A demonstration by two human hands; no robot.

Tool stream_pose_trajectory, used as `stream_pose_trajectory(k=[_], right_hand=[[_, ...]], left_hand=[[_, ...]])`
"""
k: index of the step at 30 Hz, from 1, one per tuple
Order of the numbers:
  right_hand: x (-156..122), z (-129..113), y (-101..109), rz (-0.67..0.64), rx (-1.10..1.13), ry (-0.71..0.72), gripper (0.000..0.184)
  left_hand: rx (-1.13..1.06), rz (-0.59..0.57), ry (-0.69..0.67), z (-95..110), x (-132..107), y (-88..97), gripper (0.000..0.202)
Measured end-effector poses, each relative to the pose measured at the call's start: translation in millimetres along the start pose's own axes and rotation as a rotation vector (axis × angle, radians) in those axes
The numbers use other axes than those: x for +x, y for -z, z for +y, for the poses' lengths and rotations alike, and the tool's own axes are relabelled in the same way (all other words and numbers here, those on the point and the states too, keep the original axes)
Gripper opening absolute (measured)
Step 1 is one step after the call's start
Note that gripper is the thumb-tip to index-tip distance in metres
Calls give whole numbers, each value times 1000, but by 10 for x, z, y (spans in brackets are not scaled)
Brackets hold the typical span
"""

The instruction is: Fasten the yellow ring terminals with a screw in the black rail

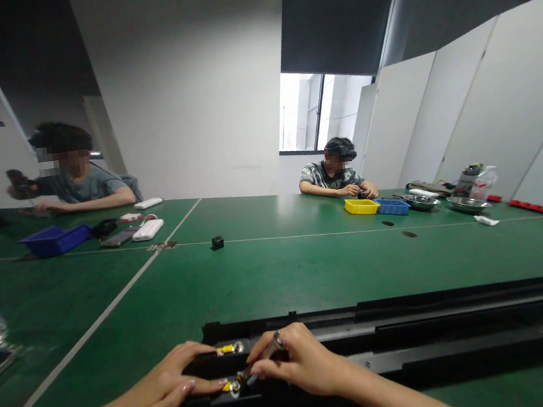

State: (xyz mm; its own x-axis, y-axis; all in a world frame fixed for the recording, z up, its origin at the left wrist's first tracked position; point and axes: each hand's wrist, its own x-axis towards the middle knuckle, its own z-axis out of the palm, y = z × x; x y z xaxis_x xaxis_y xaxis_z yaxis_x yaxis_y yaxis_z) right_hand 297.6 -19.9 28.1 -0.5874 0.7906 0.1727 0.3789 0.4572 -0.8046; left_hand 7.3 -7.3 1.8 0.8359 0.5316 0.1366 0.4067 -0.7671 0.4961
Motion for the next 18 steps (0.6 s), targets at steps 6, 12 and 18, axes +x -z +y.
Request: stream_pose_trajectory(k=[6, 12, 18], right_hand=[[-12, 12, 1, 26, -32, 15, 30], [-7, 14, 0, 4, -30, 11, 29], [16, 15, -5, 8, 13, 27, 29]], left_hand=[[34, 13, 3, 5, 4, -10, 60], [8, 5, 11, -16, -19, -24, 57], [-15, 2, 0, -19, -8, -12, 63]])
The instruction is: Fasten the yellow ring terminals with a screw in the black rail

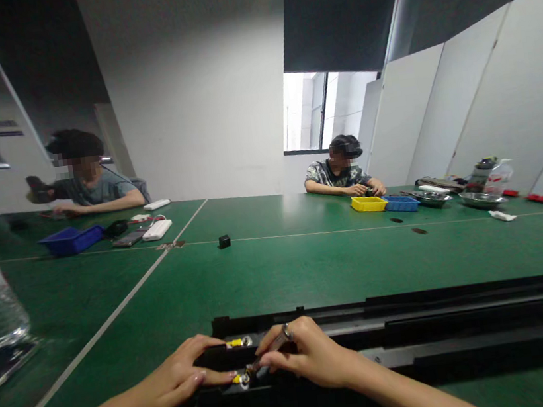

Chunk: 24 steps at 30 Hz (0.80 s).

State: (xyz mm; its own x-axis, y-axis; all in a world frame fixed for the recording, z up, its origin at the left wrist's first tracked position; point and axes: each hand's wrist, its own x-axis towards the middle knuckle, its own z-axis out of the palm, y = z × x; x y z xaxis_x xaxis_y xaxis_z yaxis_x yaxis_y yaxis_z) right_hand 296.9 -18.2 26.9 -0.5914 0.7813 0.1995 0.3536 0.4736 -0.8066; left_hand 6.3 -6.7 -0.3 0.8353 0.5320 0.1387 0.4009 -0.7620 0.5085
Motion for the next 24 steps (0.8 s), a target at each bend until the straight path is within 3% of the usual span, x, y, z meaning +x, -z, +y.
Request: stream_pose_trajectory(k=[15, 24], right_hand=[[-21, 11, -28, 11, 6, -58, 39], [-18, -16, -18, 40, -57, -35, 35]], left_hand=[[21, 32, 23, -18, -11, -34, 48], [11, 36, 24, -6, -5, -42, 52]])
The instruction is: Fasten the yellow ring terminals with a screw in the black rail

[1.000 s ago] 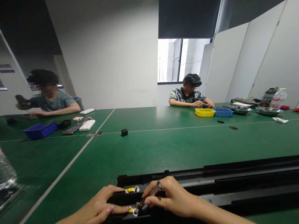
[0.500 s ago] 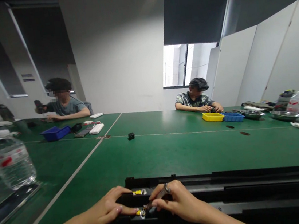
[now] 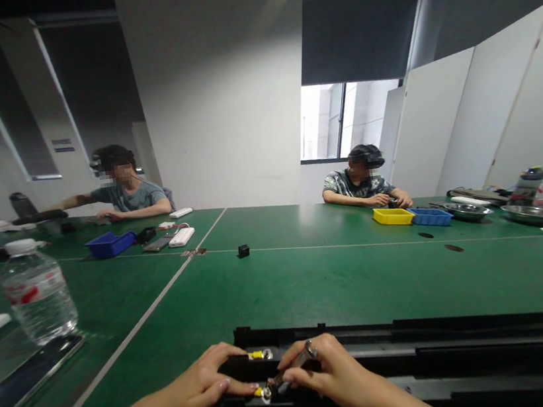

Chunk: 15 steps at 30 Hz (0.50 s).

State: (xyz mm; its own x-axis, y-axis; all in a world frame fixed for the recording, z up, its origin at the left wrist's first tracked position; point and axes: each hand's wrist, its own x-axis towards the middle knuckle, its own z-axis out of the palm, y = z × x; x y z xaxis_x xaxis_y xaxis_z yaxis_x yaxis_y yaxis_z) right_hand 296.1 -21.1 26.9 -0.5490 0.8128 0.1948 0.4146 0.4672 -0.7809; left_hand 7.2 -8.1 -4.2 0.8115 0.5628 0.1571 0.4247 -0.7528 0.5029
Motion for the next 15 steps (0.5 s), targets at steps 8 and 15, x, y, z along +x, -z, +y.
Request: stream_pose_trajectory(k=[8, 15], right_hand=[[-30, -52, 15, 17, -75, 1, 42], [-12, -19, 12, -1, -40, -12, 42]], left_hand=[[-25, 32, -17, -7, 28, -6, 60], [16, 18, -15, -16, 59, 1, 45]])
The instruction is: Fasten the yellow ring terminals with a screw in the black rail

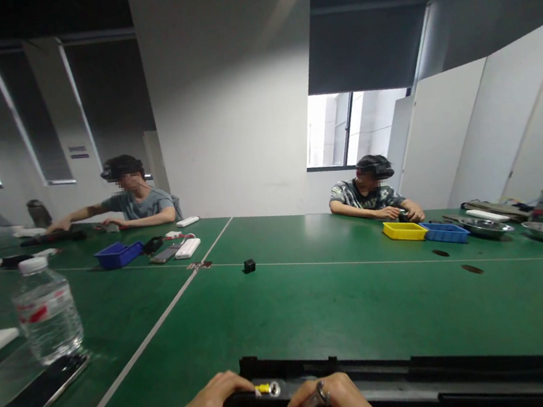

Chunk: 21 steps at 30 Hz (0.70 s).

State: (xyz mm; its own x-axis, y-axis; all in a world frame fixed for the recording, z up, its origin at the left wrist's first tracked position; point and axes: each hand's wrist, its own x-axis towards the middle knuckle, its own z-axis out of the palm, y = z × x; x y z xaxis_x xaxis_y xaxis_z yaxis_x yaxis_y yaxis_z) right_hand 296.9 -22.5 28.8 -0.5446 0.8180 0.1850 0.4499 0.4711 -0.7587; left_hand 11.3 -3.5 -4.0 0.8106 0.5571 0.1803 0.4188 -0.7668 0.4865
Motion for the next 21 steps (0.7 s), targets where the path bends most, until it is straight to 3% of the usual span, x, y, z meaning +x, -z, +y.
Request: stream_pose_trajectory(k=[8, 12, 21], right_hand=[[-2, 42, -20, 11, -5, -21, 43], [22, 124, -31, -23, 12, 46, 50], [-8, 18, 6, 1, -34, -54, 52]], left_hand=[[34, 0, 42, 22, 0, -5, 37], [21, 34, 11, -33, 6, -35, 35], [19, 6, 58, 70, 11, 11, 39]])
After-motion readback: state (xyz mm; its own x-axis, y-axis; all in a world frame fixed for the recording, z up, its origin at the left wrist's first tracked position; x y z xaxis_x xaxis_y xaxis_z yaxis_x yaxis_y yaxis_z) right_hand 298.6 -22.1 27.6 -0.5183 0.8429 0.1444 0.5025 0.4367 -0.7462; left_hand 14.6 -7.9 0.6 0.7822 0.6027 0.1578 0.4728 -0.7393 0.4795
